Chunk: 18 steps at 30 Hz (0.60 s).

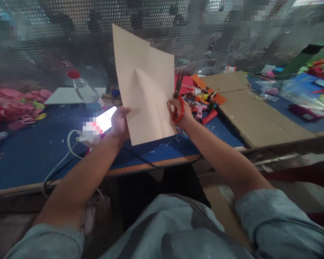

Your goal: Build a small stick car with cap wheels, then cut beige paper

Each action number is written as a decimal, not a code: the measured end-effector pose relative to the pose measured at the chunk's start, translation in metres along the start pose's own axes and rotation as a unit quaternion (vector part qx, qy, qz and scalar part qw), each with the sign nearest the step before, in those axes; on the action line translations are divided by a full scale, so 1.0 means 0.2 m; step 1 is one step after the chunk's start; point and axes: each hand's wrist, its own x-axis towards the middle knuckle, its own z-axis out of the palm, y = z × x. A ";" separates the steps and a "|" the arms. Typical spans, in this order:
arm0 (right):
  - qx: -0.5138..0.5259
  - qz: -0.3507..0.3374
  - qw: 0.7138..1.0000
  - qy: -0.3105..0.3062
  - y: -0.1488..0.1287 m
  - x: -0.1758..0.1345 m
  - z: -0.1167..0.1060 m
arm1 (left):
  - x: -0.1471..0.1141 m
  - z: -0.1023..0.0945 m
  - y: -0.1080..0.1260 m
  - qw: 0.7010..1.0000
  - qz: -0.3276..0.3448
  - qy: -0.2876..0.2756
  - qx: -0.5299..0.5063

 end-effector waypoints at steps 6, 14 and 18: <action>-0.049 -0.009 0.998 -0.027 -0.07 -0.01 -0.02 | 0.01 0.05 0.04 0.996 0.090 0.025 -0.002; -0.026 0.022 0.999 -0.029 -0.10 -0.04 0.00 | 0.04 0.04 0.04 0.997 0.041 0.064 -0.028; -0.027 0.045 0.996 -0.071 -0.10 -0.06 0.01 | 0.04 0.03 0.01 0.997 0.007 0.070 -0.041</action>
